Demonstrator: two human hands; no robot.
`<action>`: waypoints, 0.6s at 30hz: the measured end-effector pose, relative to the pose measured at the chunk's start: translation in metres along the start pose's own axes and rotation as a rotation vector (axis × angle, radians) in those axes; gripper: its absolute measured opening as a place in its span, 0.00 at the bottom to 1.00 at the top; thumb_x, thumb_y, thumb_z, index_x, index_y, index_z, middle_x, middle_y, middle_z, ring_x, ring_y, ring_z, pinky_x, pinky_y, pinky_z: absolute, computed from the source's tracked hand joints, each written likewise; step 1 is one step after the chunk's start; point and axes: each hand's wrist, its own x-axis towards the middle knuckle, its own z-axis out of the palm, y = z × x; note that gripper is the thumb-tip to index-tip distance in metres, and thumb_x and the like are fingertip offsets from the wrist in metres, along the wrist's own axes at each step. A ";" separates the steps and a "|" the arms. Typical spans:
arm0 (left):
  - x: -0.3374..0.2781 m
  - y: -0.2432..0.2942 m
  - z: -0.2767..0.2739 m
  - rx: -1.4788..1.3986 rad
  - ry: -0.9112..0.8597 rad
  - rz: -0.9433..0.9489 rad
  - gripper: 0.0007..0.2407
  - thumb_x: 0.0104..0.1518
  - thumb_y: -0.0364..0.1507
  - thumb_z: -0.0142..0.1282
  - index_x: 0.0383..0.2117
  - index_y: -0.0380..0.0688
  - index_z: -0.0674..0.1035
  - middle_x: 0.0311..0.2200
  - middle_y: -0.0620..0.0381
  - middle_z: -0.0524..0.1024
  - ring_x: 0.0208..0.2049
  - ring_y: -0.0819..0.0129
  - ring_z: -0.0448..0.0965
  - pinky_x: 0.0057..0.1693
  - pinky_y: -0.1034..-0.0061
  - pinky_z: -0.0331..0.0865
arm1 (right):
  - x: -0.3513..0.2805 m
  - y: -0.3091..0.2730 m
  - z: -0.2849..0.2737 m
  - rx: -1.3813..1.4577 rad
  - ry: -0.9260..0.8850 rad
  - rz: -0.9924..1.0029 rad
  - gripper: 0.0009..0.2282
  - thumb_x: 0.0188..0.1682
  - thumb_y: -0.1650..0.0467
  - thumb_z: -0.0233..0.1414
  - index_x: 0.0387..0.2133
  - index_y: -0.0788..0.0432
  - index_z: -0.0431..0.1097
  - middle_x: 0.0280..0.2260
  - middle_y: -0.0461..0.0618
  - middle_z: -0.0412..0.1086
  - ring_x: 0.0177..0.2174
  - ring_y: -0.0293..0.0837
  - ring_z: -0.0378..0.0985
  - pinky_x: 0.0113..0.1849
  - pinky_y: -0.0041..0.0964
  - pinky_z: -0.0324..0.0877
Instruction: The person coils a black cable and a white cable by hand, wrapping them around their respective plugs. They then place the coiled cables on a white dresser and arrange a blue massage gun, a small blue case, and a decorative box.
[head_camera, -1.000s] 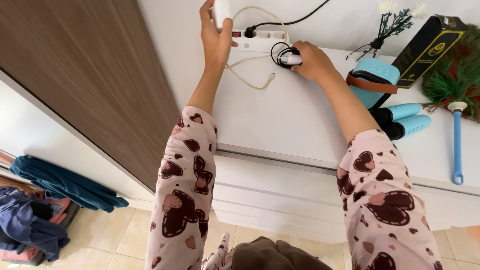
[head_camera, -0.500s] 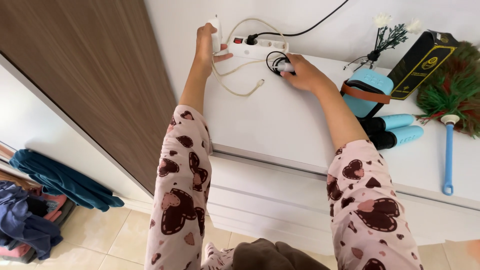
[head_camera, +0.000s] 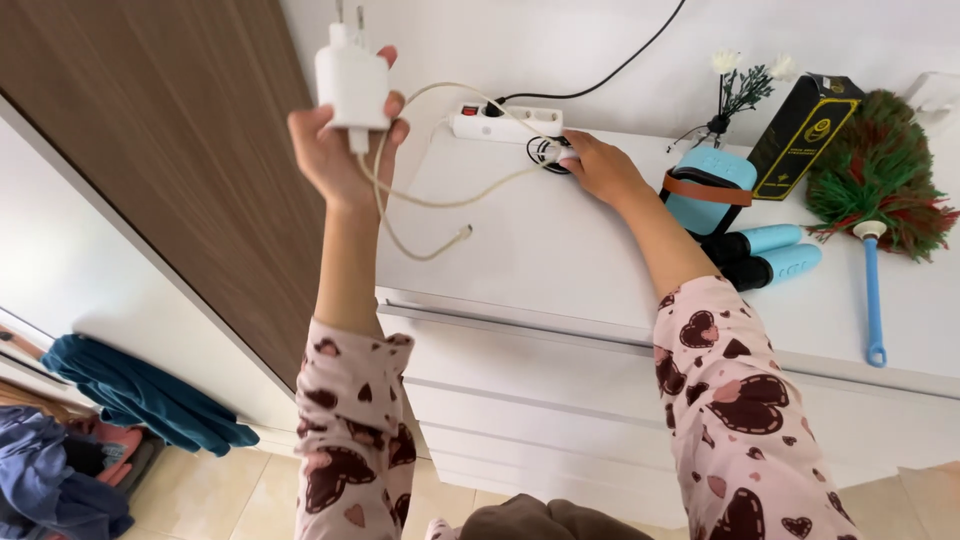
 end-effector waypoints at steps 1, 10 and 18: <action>-0.011 0.013 -0.004 0.005 0.001 0.002 0.32 0.52 0.39 0.45 0.63 0.29 0.65 0.56 0.33 0.73 0.34 0.61 0.74 0.37 0.70 0.68 | 0.002 0.001 -0.004 0.004 0.000 -0.004 0.23 0.55 0.64 0.51 0.63 0.57 0.59 0.59 0.57 0.66 0.51 0.61 0.73 0.50 0.53 0.68; -0.142 0.079 -0.050 -0.191 -0.111 -0.109 0.35 0.51 0.41 0.50 0.67 0.32 0.63 0.56 0.34 0.69 0.32 0.65 0.70 0.37 0.76 0.66 | -0.005 -0.026 -0.009 -0.038 0.064 -0.221 0.42 0.55 0.52 0.53 0.72 0.68 0.41 0.70 0.75 0.33 0.67 0.72 0.34 0.64 0.60 0.38; -0.226 0.072 -0.080 -0.230 -0.185 -0.378 0.34 0.49 0.42 0.51 0.64 0.37 0.66 0.54 0.32 0.70 0.30 0.60 0.73 0.38 0.70 0.68 | -0.152 -0.254 -0.039 0.413 0.035 -0.456 0.28 0.51 0.65 0.60 0.65 0.50 0.59 0.64 0.50 0.64 0.66 0.50 0.61 0.68 0.53 0.52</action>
